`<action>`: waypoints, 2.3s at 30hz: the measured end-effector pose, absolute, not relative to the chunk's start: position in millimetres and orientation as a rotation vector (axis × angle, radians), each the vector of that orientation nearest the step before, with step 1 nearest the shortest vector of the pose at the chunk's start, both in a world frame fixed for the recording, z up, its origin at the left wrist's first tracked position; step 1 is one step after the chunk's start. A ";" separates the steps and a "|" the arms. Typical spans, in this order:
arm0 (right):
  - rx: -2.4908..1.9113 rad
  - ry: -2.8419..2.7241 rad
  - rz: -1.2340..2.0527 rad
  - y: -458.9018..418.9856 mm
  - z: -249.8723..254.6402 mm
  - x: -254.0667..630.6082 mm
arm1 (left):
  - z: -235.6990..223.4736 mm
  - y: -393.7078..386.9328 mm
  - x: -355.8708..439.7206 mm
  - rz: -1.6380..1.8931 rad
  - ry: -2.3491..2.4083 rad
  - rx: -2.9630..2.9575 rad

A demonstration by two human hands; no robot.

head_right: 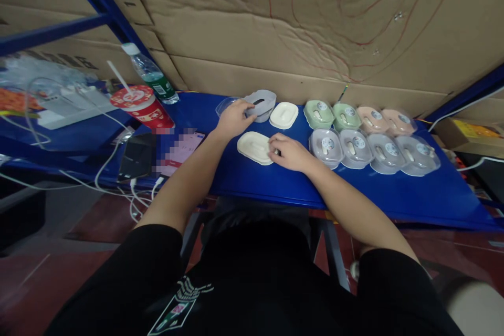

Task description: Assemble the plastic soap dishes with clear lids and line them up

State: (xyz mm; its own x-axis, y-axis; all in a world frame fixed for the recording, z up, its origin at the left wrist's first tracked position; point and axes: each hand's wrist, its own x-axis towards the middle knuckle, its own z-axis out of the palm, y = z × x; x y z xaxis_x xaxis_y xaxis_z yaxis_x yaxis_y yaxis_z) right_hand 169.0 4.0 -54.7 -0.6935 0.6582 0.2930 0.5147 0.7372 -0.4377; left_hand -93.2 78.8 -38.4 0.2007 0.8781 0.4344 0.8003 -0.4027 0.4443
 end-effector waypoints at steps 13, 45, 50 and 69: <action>-1.050 -2.042 0.422 21.6 -66.5 172.3 | -17.8 73.3 -104.2 1.475 1.504 2.364; -1.435 -2.009 0.466 12.7 -51.6 167.6 | -10.5 60.5 -134.2 0.799 1.954 2.240; -1.368 -2.032 0.490 10.5 -50.2 166.8 | -20.7 75.9 -160.6 0.654 2.094 2.255; -1.340 -1.955 0.511 9.5 -50.2 168.2 | -6.6 71.0 -149.9 1.282 2.050 2.100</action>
